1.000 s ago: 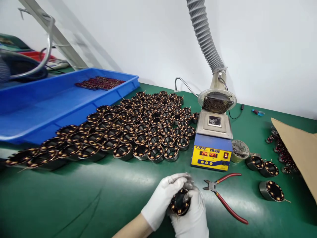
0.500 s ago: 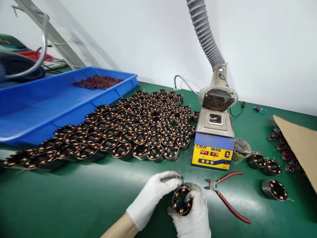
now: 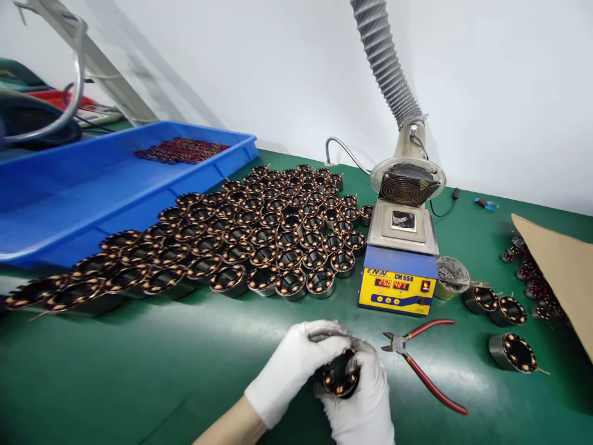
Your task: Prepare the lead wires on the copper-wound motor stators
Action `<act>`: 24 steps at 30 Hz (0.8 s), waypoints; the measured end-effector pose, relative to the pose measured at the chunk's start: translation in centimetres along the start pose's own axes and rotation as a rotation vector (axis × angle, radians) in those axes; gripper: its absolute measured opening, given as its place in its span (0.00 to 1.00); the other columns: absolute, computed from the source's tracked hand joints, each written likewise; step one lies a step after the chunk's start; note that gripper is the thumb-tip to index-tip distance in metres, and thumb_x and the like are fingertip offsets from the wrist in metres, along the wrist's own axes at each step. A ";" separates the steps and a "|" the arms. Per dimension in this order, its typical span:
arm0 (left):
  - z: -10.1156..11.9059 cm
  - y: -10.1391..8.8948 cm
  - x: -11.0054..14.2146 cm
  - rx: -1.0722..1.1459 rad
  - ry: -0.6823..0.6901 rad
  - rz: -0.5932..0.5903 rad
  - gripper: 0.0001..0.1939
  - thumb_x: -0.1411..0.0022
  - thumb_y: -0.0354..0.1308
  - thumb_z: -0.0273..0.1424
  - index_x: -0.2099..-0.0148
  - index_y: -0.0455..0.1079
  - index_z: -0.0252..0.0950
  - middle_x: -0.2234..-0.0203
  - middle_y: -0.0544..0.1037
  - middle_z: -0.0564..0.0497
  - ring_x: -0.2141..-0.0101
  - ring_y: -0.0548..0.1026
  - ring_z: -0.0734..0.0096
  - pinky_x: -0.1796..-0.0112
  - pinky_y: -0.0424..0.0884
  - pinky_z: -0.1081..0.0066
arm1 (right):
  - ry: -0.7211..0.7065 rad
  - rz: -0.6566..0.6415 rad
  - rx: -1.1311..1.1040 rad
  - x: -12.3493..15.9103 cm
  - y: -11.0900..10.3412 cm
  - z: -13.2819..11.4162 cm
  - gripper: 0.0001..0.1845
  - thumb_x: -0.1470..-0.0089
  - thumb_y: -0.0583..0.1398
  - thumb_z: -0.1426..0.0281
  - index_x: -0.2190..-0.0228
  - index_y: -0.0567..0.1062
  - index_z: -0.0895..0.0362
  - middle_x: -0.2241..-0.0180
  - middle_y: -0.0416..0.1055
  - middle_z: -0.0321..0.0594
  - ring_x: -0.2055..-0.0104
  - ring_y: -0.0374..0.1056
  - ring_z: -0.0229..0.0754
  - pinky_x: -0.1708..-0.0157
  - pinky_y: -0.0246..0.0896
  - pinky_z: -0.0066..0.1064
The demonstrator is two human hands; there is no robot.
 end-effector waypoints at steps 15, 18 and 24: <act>1.1 -5.8 1.0 -0.069 0.076 0.190 0.17 0.57 0.62 0.39 0.65 0.72 0.34 0.66 0.76 0.47 0.62 0.73 0.59 0.58 0.69 0.68 | 0.108 0.056 0.070 0.6 0.1 0.9 0.33 0.73 0.66 0.70 0.60 0.64 0.53 0.62 0.72 0.44 0.61 0.69 0.51 0.60 0.64 0.42; -0.2 -6.5 1.8 -0.420 0.180 0.200 0.12 0.51 0.56 0.39 0.66 0.72 0.39 0.67 0.76 0.51 0.62 0.73 0.60 0.58 0.71 0.66 | 0.331 -0.051 -0.133 -0.7 -1.0 0.0 0.27 0.75 0.65 0.76 0.67 0.65 0.52 0.72 0.73 0.36 0.71 0.70 0.46 0.70 0.66 0.36; -0.2 -5.9 3.1 -1.039 0.999 0.364 0.08 0.42 0.52 0.39 0.67 0.70 0.43 0.70 0.77 0.56 0.66 0.75 0.68 0.60 0.73 0.73 | 0.243 -0.192 -0.620 -9.2 -9.4 -7.3 0.30 0.69 0.66 0.67 0.59 0.68 0.53 0.70 0.73 0.41 0.71 0.70 0.47 0.75 0.65 0.35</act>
Point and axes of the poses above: each hand's wrist, its own x-axis away from the middle knuckle, its own y-axis out of the palm, z = x × y, the point moved 5 cm from there along -x, towards the middle knuckle
